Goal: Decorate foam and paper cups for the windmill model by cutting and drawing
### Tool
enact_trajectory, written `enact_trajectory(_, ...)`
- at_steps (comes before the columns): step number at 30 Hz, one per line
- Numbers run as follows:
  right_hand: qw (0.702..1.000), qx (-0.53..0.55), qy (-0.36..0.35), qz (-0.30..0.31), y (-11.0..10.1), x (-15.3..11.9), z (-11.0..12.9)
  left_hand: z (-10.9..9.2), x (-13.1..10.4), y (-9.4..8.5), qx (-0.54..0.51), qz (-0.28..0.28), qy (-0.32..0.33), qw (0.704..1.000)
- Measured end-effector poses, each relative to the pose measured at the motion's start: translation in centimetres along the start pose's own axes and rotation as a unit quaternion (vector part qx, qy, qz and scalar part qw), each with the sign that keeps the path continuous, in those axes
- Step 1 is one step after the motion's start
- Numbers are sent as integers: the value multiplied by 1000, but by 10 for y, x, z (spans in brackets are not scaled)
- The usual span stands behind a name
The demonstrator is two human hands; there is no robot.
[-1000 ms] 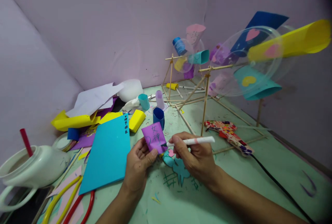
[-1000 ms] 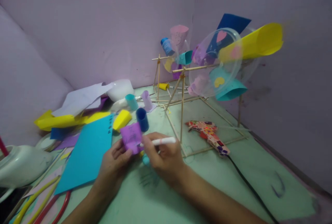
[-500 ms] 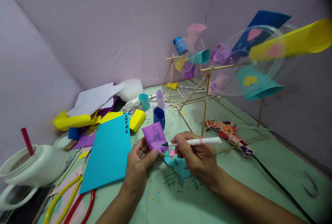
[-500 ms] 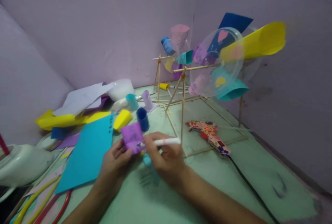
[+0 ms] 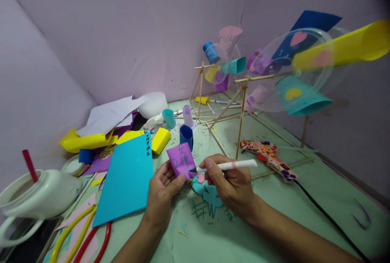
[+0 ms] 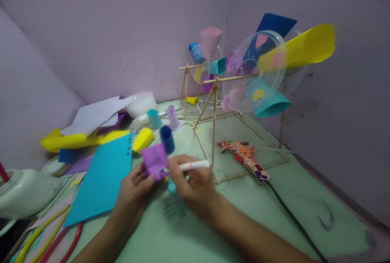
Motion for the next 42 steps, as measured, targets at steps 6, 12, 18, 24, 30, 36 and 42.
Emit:
enact_trajectory(6,1000,12,5,5,3,0,2,-2,-2,1,5,3,6,1000)
enact_trajectory(12,999,2,16,27,5,1,2,-2,0,1,9,-7,2,1000)
enact_trajectory(18,990,92,92,-51,-7,3,-10,0,0,1,-11,8,-4,1000)
enact_trajectory(24,986,90,113,-79,-11,8,-20,0,0,11,-51,60,-28,997)
enact_trajectory(30,986,56,155,-19,-5,12,-34,0,0,14,-52,72,-29,996)
enact_trajectory(36,985,68,141,70,-2,23,-25,5,-2,21,-49,131,-46,989)
enact_trajectory(42,981,15,80,179,4,25,-18,3,-7,27,-46,163,-60,984)
Point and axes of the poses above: each hand's wrist, its own x-axis towards the middle knuckle, its own y-axis out of the palm, z = x × y, the point moved 7 cm from there along x, towards the middle knuckle
